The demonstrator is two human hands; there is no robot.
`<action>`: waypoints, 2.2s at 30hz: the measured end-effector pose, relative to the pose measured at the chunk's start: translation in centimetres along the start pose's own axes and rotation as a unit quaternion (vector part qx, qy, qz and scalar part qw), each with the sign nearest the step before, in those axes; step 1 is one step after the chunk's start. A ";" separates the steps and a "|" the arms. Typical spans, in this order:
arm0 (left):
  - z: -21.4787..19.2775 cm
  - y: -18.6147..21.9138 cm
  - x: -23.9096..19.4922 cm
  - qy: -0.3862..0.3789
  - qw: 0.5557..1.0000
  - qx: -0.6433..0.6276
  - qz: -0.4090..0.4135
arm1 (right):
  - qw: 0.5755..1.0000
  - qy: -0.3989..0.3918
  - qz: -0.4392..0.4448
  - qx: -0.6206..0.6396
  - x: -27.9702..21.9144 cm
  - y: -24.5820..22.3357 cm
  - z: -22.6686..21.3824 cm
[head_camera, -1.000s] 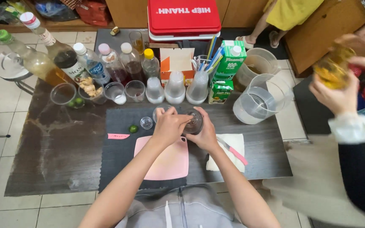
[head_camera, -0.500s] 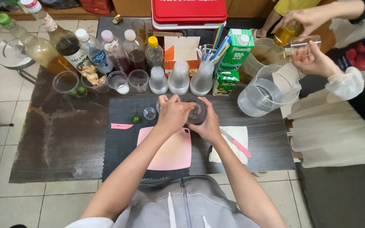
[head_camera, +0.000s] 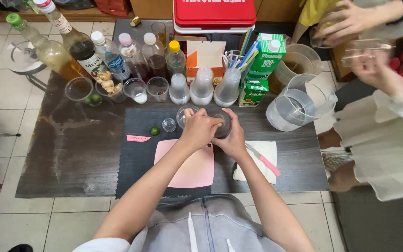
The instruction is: The person uses a pink knife to chop small dark pieces on a pink cutting board. They then wipe the knife with a white cloth, scrape the chopped pieces into a small glass bowl, and wipe the cutting board clean.
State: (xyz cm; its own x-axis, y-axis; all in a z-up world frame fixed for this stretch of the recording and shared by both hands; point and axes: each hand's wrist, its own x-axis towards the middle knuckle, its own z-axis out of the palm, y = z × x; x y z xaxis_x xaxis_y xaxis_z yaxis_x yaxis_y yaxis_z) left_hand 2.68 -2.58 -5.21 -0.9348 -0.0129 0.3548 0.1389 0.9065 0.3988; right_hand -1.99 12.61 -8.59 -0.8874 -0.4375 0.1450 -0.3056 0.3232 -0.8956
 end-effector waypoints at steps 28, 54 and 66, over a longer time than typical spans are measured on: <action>-0.7 -0.4 -0.1 0.064 0.998 -0.001 0.020 | 1.000 -0.014 0.002 -0.003 -0.1 -1.0 -0.3; -5.8 -8.1 -11.4 0.159 0.959 0.020 -0.232 | 0.999 -0.033 0.023 0.030 5.7 2.8 -0.8; -1.9 -11.3 -19.9 -0.096 0.800 -0.137 -0.577 | 0.939 -0.020 0.184 -0.292 -2.7 7.8 -8.6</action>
State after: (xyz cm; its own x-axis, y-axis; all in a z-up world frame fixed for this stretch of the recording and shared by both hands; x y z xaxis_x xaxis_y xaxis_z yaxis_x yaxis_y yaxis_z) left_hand 20.30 -13.42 -15.15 -0.5224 -0.6841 -0.5091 -0.8099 0.2112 0.5472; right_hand -4.92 23.56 -12.39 -0.9598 -0.2340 -0.1552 -0.1286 0.8576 -0.4980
